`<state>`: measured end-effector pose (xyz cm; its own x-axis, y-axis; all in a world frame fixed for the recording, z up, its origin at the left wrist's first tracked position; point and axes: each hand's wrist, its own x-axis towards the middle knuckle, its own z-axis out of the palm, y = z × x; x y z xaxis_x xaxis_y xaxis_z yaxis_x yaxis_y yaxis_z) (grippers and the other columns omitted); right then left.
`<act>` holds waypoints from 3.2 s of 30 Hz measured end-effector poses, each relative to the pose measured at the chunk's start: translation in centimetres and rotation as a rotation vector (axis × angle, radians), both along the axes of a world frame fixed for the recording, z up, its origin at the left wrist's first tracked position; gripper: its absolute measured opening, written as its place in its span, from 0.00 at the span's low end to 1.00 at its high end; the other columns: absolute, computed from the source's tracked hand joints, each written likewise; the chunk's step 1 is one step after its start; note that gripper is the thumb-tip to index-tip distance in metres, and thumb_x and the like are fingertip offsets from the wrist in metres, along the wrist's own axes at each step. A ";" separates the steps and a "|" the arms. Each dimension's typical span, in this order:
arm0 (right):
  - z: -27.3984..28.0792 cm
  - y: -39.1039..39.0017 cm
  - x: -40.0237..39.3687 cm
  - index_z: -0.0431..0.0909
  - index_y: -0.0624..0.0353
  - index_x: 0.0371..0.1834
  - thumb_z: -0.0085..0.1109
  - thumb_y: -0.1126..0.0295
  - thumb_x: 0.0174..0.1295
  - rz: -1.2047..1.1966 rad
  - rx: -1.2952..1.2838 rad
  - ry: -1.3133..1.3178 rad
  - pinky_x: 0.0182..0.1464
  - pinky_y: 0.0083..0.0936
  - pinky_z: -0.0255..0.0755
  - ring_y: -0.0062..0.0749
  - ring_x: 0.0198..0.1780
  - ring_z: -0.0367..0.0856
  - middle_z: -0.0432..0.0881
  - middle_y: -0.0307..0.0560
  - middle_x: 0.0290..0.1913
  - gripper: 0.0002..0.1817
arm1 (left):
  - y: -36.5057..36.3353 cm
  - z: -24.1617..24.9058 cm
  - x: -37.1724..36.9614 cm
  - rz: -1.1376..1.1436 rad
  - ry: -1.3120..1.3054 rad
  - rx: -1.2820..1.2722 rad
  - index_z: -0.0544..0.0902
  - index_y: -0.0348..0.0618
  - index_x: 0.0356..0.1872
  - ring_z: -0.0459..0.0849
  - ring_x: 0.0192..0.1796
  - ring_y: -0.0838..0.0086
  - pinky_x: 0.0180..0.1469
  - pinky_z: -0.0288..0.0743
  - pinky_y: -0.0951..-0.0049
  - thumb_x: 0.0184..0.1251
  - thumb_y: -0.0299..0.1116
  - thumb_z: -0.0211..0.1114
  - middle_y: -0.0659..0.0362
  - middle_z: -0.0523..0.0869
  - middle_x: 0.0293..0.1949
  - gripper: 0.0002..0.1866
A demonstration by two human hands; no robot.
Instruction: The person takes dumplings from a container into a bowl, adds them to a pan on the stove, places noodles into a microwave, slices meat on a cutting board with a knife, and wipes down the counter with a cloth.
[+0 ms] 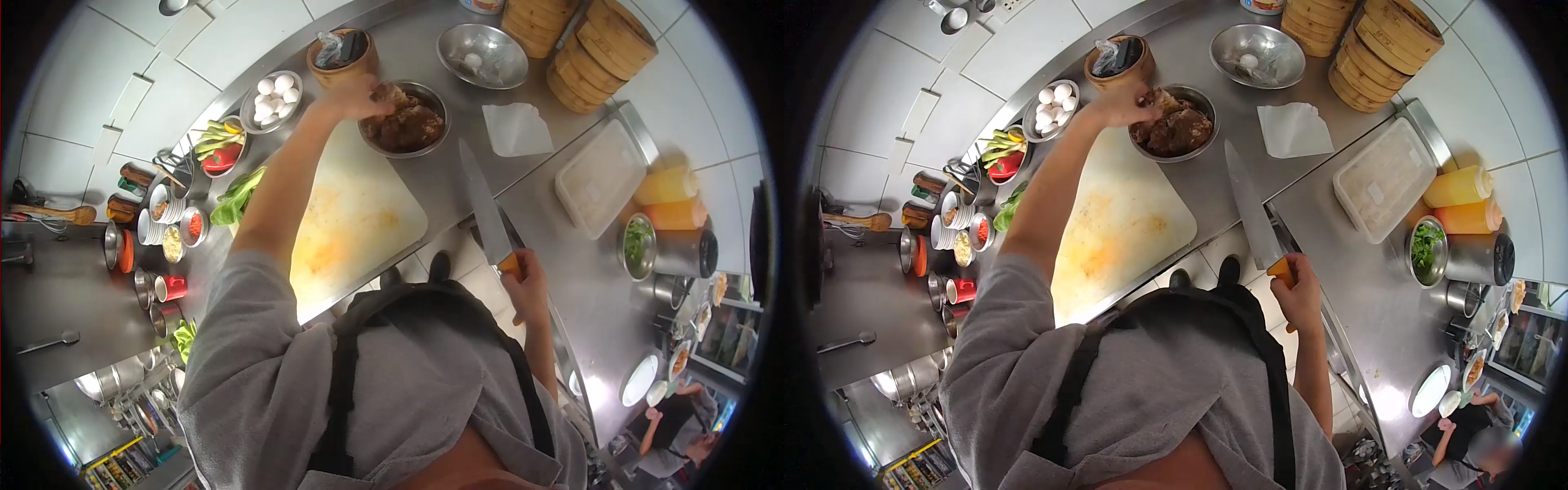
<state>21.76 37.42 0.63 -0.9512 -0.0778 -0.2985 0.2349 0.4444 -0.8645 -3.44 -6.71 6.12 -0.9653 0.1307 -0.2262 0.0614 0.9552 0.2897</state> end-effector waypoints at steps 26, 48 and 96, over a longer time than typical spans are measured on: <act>1.4 -0.5 -6.5 0.70 0.61 0.60 0.55 0.82 0.61 0.306 -0.515 -0.212 0.37 0.21 0.78 0.20 0.34 0.81 0.83 0.46 0.44 0.22 | -4.5 4.1 18.8 0.581 0.050 1.002 0.83 0.30 0.53 0.84 0.34 0.78 0.38 0.76 0.77 0.63 0.35 0.70 0.60 0.87 0.34 0.21; 8.5 -16.2 -0.8 0.64 0.44 0.79 0.58 0.75 0.62 0.968 0.363 0.476 0.37 0.42 0.80 0.48 0.36 0.85 0.81 0.53 0.40 0.38 | -2.7 -4.4 34.2 0.977 0.348 1.111 0.74 0.29 0.57 0.85 0.40 0.75 0.42 0.82 0.74 0.70 0.27 0.69 0.51 0.85 0.48 0.20; 10.1 -20.2 1.9 0.58 0.41 0.83 0.51 0.73 0.67 1.046 0.662 0.522 0.31 0.44 0.80 0.50 0.29 0.85 0.79 0.57 0.34 0.38 | -0.6 -5.2 31.3 0.518 0.694 0.116 0.84 0.49 0.48 0.84 0.53 0.64 0.56 0.69 0.58 0.51 0.38 0.74 0.59 0.87 0.49 0.21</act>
